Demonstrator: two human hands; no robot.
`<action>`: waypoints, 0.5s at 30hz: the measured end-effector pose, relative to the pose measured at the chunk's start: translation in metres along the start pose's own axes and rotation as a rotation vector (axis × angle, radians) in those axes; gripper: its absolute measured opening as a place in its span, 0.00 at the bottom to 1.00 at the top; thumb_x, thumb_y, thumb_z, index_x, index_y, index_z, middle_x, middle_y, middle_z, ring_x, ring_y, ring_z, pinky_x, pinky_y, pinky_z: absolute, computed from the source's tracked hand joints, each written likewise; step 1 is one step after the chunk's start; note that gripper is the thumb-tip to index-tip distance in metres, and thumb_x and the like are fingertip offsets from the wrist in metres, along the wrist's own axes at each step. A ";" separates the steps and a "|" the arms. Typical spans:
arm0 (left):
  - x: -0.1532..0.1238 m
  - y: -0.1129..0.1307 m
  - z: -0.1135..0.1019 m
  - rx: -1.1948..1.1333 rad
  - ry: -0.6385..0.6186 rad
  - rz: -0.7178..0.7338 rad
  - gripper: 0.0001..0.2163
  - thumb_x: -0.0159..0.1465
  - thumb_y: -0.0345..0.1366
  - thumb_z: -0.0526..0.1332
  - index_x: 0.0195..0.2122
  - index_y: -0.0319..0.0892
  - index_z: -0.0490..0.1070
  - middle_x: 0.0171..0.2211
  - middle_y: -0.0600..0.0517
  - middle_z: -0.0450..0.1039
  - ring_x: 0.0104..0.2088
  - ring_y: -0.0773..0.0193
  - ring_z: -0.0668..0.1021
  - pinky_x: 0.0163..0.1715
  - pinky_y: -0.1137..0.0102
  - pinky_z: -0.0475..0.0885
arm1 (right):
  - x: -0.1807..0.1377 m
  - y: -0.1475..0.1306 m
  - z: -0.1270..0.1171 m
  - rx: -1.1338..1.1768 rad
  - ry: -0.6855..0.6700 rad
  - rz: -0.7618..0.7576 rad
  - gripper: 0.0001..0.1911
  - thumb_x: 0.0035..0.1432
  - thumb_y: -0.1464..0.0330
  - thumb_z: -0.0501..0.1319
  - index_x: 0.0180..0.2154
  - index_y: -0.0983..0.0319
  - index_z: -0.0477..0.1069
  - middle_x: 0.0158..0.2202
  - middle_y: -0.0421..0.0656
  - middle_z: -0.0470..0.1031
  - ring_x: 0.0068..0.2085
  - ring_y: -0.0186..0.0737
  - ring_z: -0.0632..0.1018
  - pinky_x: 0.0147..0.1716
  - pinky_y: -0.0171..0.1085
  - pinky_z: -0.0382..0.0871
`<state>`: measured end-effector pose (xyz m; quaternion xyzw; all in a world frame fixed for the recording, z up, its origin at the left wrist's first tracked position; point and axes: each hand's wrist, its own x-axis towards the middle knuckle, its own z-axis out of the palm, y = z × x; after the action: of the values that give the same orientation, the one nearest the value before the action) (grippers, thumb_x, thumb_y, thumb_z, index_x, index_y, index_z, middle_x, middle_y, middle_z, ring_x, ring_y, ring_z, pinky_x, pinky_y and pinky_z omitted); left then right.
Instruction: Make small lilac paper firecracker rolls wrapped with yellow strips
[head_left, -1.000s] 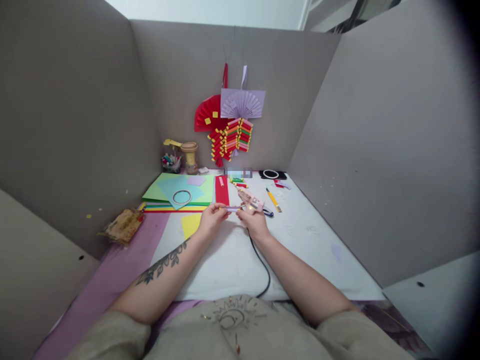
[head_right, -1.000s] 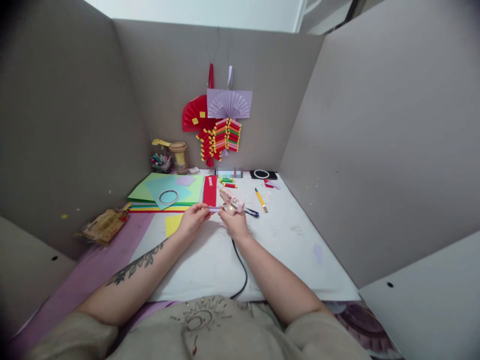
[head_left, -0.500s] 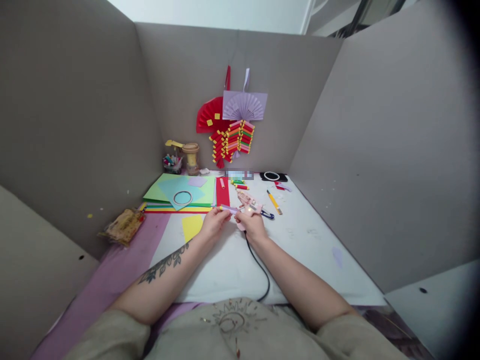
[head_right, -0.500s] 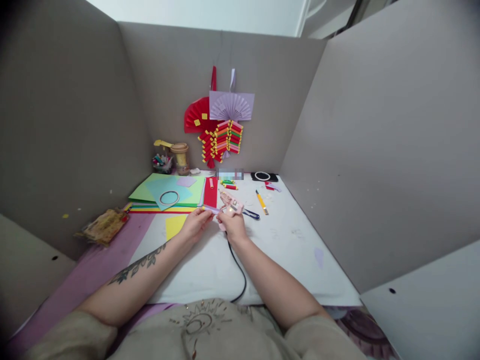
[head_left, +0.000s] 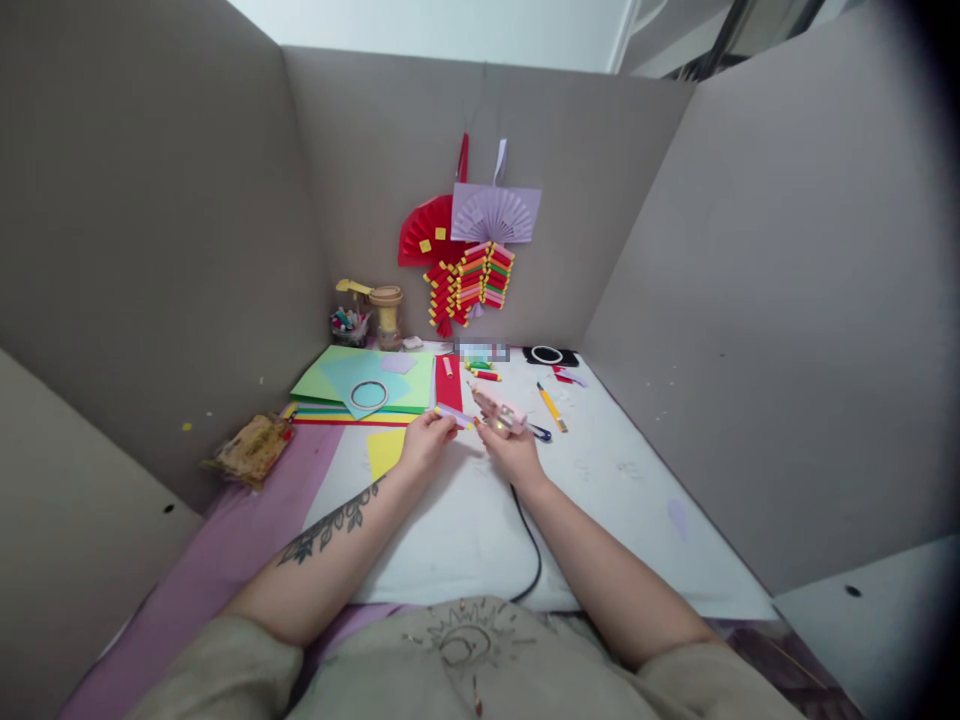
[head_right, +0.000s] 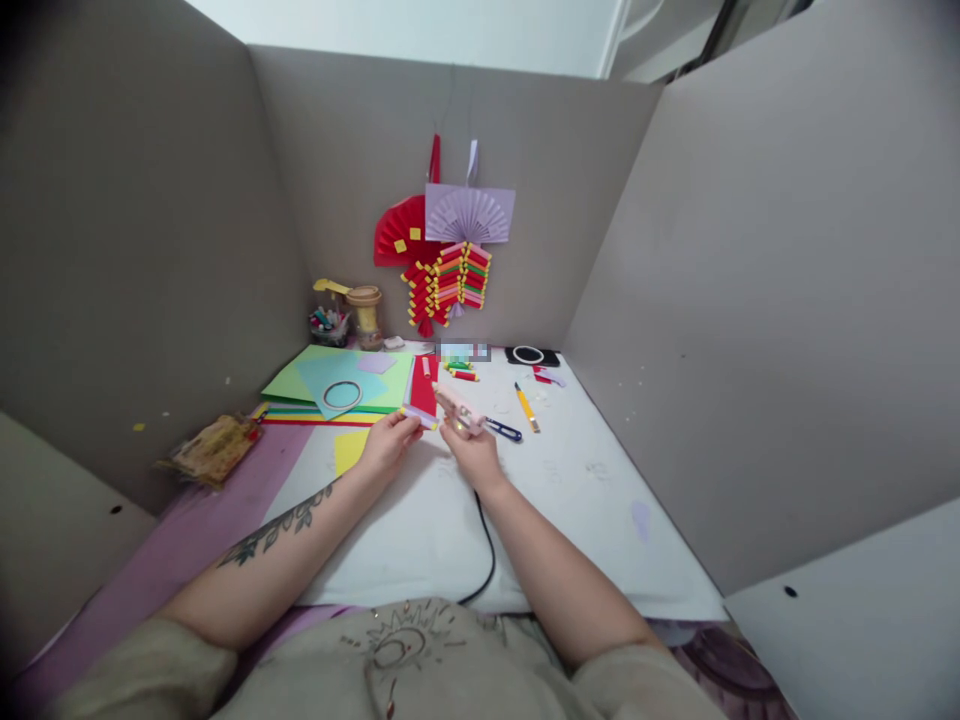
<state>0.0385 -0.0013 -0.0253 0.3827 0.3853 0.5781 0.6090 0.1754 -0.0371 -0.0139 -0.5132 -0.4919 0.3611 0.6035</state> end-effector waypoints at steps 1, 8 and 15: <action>0.002 -0.001 -0.002 0.019 0.016 0.009 0.09 0.45 0.34 0.65 0.28 0.37 0.73 0.27 0.51 0.74 0.27 0.68 0.74 0.31 0.73 0.67 | -0.001 -0.002 -0.003 -0.092 -0.026 -0.063 0.16 0.44 0.62 0.64 0.36 0.62 0.73 0.31 0.43 0.75 0.32 0.41 0.74 0.32 0.38 0.69; 0.006 -0.005 -0.010 0.203 0.047 0.117 0.08 0.47 0.35 0.64 0.27 0.38 0.70 0.21 0.55 0.71 0.23 0.70 0.71 0.26 0.74 0.64 | -0.002 -0.001 -0.004 -0.486 -0.209 -0.346 0.04 0.49 0.66 0.60 0.28 0.60 0.70 0.29 0.41 0.70 0.33 0.39 0.73 0.34 0.37 0.66; 0.000 0.001 -0.007 0.290 0.051 0.131 0.10 0.45 0.34 0.65 0.29 0.37 0.71 0.24 0.52 0.73 0.25 0.67 0.73 0.28 0.73 0.66 | 0.000 0.003 -0.004 -0.529 -0.234 -0.389 0.05 0.50 0.66 0.60 0.27 0.60 0.67 0.27 0.41 0.68 0.33 0.40 0.71 0.31 0.36 0.64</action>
<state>0.0321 -0.0007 -0.0269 0.4760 0.4542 0.5647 0.4982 0.1790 -0.0377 -0.0166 -0.5035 -0.7231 0.1557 0.4464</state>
